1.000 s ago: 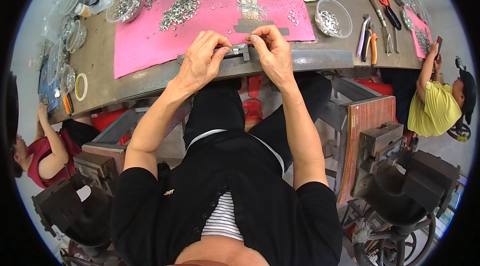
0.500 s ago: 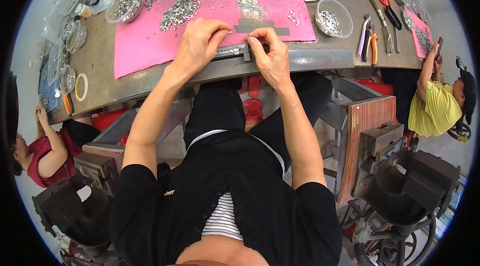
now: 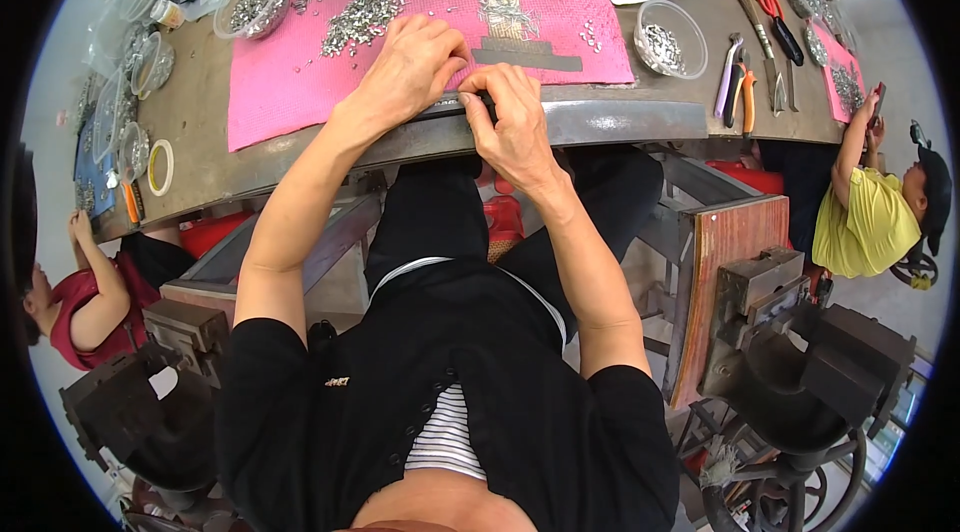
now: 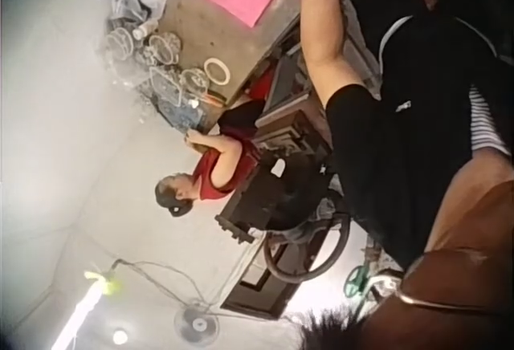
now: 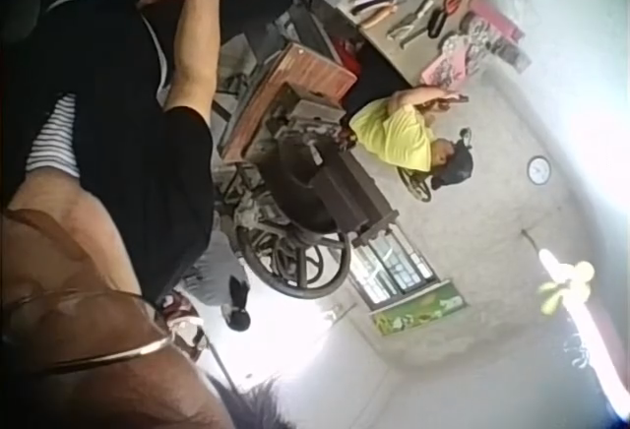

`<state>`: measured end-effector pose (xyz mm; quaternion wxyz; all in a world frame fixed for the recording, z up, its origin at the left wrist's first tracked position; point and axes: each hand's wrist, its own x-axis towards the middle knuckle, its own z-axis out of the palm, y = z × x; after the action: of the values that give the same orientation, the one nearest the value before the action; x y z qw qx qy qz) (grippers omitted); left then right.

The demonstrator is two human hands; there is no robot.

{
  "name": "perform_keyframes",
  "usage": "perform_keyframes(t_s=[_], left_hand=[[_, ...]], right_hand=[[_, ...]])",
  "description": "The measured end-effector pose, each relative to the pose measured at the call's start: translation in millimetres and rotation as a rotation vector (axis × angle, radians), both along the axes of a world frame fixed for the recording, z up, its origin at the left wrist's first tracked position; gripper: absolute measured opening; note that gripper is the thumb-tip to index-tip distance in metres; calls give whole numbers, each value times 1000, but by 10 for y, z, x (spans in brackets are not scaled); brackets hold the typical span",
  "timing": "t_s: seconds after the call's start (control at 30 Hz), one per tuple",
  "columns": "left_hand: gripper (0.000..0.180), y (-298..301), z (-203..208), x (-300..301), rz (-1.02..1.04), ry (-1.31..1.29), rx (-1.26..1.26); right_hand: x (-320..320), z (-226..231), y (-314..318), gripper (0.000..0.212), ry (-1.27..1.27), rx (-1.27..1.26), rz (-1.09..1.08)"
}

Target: Assembling small metal components onto a strip and using a manual press to secure them.

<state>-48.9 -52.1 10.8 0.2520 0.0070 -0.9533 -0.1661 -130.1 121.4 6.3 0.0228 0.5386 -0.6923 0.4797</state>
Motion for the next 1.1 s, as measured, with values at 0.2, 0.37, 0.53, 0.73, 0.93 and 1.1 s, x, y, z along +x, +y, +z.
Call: perform_keyframes(t_s=[0.2, 0.37, 0.53, 0.73, 0.93, 1.1], left_hand=[[8, 65, 89, 222, 39, 52, 352], [8, 197, 112, 422, 94, 46, 629], [8, 325, 172, 491, 80, 47, 563], [8, 364, 103, 476, 33, 64, 426], [11, 364, 53, 445, 38, 95, 362], [14, 409, 43, 469, 38, 163, 224]], right_hand=[[-7, 34, 5, 15, 83, 14, 11], [-12, 132, 12, 16, 296, 54, 22], [-85, 112, 75, 17, 186, 77, 79], [-201, -75, 185, 12, -468, -52, 1], [-191, -17, 177, 11, -384, -19, -10], [-187, -28, 186, 10, -367, -34, -12]])
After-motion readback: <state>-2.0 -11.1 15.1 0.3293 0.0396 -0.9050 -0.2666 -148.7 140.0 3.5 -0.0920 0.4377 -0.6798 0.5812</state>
